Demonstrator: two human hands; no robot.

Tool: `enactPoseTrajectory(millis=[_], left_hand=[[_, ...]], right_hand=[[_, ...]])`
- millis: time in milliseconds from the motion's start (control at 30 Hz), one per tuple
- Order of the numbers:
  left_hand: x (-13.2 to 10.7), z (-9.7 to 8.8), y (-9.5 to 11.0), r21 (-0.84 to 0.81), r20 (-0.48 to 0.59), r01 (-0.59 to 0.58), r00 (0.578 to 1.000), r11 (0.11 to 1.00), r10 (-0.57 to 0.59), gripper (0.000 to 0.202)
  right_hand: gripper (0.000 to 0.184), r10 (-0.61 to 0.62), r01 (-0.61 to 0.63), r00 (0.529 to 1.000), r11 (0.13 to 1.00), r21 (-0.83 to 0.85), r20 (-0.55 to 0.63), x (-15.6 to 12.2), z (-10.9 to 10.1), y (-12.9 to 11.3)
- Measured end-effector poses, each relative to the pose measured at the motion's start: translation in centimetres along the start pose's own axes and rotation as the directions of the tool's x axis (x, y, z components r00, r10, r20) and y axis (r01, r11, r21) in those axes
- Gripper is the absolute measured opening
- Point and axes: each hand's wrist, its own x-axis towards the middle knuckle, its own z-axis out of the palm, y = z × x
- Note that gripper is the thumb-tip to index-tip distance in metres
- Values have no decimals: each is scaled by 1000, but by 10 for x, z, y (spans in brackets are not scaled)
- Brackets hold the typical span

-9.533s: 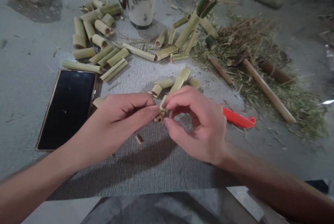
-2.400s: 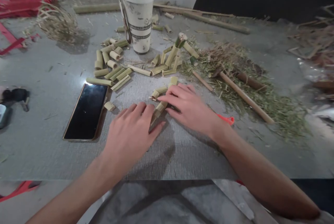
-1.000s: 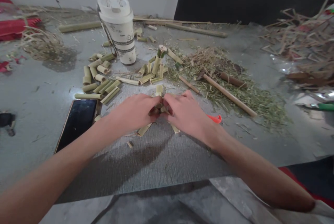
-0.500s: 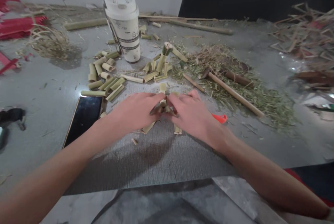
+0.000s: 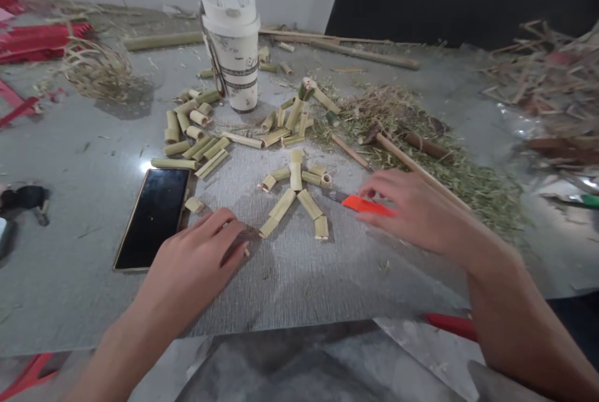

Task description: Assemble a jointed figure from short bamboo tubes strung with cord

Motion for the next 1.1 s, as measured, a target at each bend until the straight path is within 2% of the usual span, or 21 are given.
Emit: enactPoseTrajectory(millis=[67, 200, 300, 367, 467, 533, 633, 667, 733, 833, 967, 1100], left_hand=[[1, 8, 0, -28, -42, -23, 999, 999, 21, 25], [2, 15, 0, -95, -56, -5, 998, 996, -1, 23], [2, 12, 3, -146, -51, 54, 997, 988, -62, 19], [2, 11, 6, -184, -35, 93, 994, 979, -101, 17], [2, 9, 11, -197, -29, 131, 990, 972, -139, 14], [1, 9, 13, -195, -34, 144, 988, 970, -153, 14], [0, 9, 15, -221, -34, 150, 986, 964, -161, 13], [0, 10, 16, -229, -39, 151, 986, 962, -164, 13], [-2, 11, 17, -235, -54, 147, 985, 961, -164, 12], [-4, 14, 18, -216, -80, 122, 987, 969, -142, 15], [-6, 16, 20, -228, -79, 100, 989, 968, -121, 18], [-5, 12, 21, -302, -31, 143, 987, 942, -159, 16]], right_hand=[[38, 28, -28, 998, 1000, -15, 53, -13, 6, 5], [31, 122, -121, 993, 992, -30, 12, -28, 26, 4], [30, 133, -134, 991, 991, -33, -14, -31, 33, 0], [33, 169, -170, 985, 984, -47, -28, -32, 31, -4], [36, 330, -335, 940, 940, -56, -86, -36, 18, -16], [37, 370, -369, 920, 929, 30, -128, -40, 10, -34], [35, 312, -276, 944, 923, 267, -103, -44, 12, -76], [36, 296, -269, 954, 909, 317, -39, -44, 16, -92], [40, 161, -166, 986, 897, 409, 46, -41, 29, -121], [41, 65, -89, 995, 905, 415, 71, -34, 51, -150], [45, 40, -67, 996, 919, 387, 78, -29, 68, -156], [44, 38, -64, 996, 925, 375, 75, -34, 69, -150]])
